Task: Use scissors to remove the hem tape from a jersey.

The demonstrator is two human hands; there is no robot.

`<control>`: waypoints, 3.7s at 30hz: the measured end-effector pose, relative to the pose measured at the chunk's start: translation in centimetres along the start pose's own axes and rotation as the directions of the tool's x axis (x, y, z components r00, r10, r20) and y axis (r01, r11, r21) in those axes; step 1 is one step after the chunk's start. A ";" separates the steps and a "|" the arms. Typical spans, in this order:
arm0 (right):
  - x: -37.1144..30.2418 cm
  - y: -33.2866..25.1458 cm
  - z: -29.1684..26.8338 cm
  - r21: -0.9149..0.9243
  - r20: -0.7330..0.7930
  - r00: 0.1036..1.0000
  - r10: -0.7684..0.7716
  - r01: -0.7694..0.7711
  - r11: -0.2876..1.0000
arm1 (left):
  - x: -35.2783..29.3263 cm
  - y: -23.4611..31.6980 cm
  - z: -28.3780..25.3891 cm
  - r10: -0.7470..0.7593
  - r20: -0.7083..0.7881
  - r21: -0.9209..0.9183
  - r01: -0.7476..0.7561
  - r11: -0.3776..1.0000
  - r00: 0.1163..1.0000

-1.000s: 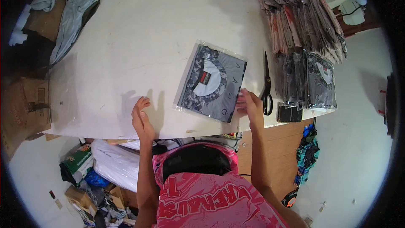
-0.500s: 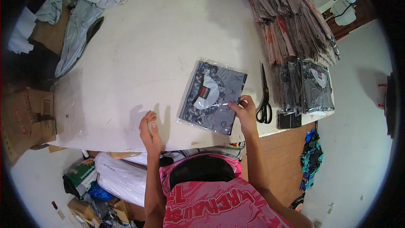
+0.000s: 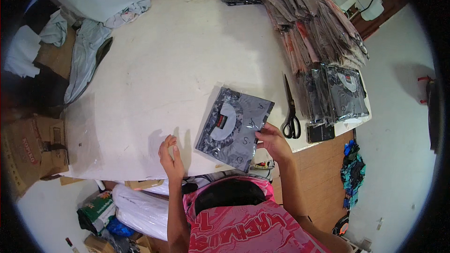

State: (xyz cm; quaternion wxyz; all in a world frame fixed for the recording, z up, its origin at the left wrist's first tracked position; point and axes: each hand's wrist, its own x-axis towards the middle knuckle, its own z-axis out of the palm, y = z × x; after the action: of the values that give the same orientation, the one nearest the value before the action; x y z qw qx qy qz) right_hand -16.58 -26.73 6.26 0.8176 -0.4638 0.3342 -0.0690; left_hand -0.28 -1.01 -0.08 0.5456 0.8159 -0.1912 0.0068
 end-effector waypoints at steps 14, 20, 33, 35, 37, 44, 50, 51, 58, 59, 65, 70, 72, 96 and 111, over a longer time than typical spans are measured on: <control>-2.0 0.2 -0.7 0.642 0.042 0.941 -0.335 0.232 0.731 | 0.1 0.2 -0.2 -0.008 0.008 0.032 0.008 0.999 1.000; -1.8 0.4 -1.2 0.670 0.048 0.914 -0.403 0.270 0.691 | 0.0 0.4 -0.3 -0.022 0.003 0.035 0.022 0.999 1.000; -3.3 -1.8 -2.1 0.583 -0.047 0.862 -0.505 0.434 0.687 | 0.1 -0.5 0.4 -0.006 0.009 -0.029 0.006 1.000 1.000; -4.0 -2.2 -4.1 0.457 -0.193 0.808 -0.557 0.576 0.678 | 0.0 -0.2 0.1 -0.021 0.033 -0.038 0.023 0.999 0.999; -5.3 -2.3 -6.8 0.457 -0.338 0.675 -0.656 0.727 0.513 | 0.0 -0.1 -0.4 -0.037 0.041 -0.039 0.039 0.998 0.998; -12.2 -12.3 -10.1 0.111 -0.759 0.324 -0.564 0.919 0.379 | -0.2 0.1 0.3 -0.055 0.032 -0.066 0.057 0.996 0.998; -10.0 -13.8 -21.5 0.097 -0.718 0.519 -0.464 0.735 0.672 | -0.2 -0.4 0.1 -0.029 0.051 -0.025 0.030 0.999 0.998; -9.6 -13.7 -21.5 0.089 -0.752 0.500 -0.429 0.723 0.685 | -0.1 -0.5 0.2 -0.025 0.035 0.000 0.025 1.000 0.999; -9.9 -14.3 -19.1 -0.172 -0.804 0.402 -0.439 0.549 0.818 | 0.2 0.0 0.3 -0.006 0.052 0.002 0.006 1.000 0.999; -10.2 -14.1 -19.7 -0.141 -0.754 0.442 -0.487 0.615 0.776 | 0.2 -0.1 0.3 0.009 0.054 0.012 -0.010 1.000 0.998; -9.8 -14.5 -18.8 -0.178 -0.730 0.476 -0.491 0.561 0.808 | 0.4 0.6 0.4 0.046 0.065 0.043 -0.049 0.998 0.997; -6.6 -14.0 -19.4 -0.722 -0.691 0.000 -0.723 -0.056 0.690 | 0.2 -0.3 0.2 0.061 0.052 0.078 -0.065 0.995 0.997; -5.4 -12.8 -20.1 -0.756 -0.654 0.058 -0.754 0.003 0.655 | 0.2 -0.8 0.2 0.080 0.037 0.086 -0.083 0.993 0.996; -0.4 1.8 7.0 -0.593 -0.068 0.445 -0.893 0.702 0.394 | 0.2 -0.8 -1.0 0.117 -0.019 0.167 -0.113 0.979 0.993; 5.5 10.1 16.1 -0.635 0.710 0.572 -0.411 0.772 -0.022 | 7.9 -8.7 -14.3 0.178 -0.296 0.761 0.119 0.638 0.939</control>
State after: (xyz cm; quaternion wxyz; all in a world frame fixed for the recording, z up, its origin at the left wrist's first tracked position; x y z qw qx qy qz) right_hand -4.50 -11.96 1.09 0.3167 -0.9361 -0.0647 -0.1387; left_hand 12.62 12.25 -0.28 0.1708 0.9522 -0.0850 0.2387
